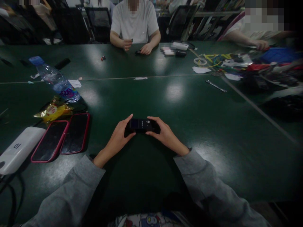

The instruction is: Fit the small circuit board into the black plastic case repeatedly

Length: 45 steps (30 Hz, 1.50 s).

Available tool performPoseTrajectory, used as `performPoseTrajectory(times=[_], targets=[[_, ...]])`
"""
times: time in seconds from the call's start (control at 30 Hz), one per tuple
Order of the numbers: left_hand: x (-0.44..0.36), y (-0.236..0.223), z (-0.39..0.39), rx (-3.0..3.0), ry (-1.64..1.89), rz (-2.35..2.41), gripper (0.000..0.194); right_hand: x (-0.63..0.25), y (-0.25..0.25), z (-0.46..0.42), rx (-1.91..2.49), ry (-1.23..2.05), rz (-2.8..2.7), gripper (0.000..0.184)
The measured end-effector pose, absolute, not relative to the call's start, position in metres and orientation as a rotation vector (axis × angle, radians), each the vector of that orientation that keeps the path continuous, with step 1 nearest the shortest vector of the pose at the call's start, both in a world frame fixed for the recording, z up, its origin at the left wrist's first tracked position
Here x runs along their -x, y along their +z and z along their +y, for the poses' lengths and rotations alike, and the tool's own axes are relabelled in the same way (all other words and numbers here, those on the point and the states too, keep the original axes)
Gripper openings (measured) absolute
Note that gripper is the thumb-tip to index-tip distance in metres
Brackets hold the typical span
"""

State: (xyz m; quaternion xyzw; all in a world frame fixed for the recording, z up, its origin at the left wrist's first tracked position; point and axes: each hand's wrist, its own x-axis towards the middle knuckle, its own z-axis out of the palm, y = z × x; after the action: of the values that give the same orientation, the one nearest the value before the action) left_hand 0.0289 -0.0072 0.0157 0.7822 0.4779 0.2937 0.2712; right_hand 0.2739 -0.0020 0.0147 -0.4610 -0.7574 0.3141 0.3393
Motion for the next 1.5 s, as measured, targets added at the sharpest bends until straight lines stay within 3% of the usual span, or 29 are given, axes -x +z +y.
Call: performPoseTrajectory(times=[0.57, 1.27, 1.5], targets=[[-0.0292, 0.0171, -0.0083, -2.109, 0.807, 1.278, 0.077, -0.2794, 0.0159, -0.0026, 1.165, 1.03, -1.818, 0.052], [-0.0294, 0.015, -0.0078, -2.107, 0.806, 1.296, 0.073, -0.2797, 0.0185, -0.003, 1.176, 0.936, -1.89, 0.05], [-0.0307, 0.0165, -0.0084, -2.072, 0.796, 1.33, 0.079, -0.2792, 0.0186, -0.0021, 1.151, 1.012, -1.802, 0.049]])
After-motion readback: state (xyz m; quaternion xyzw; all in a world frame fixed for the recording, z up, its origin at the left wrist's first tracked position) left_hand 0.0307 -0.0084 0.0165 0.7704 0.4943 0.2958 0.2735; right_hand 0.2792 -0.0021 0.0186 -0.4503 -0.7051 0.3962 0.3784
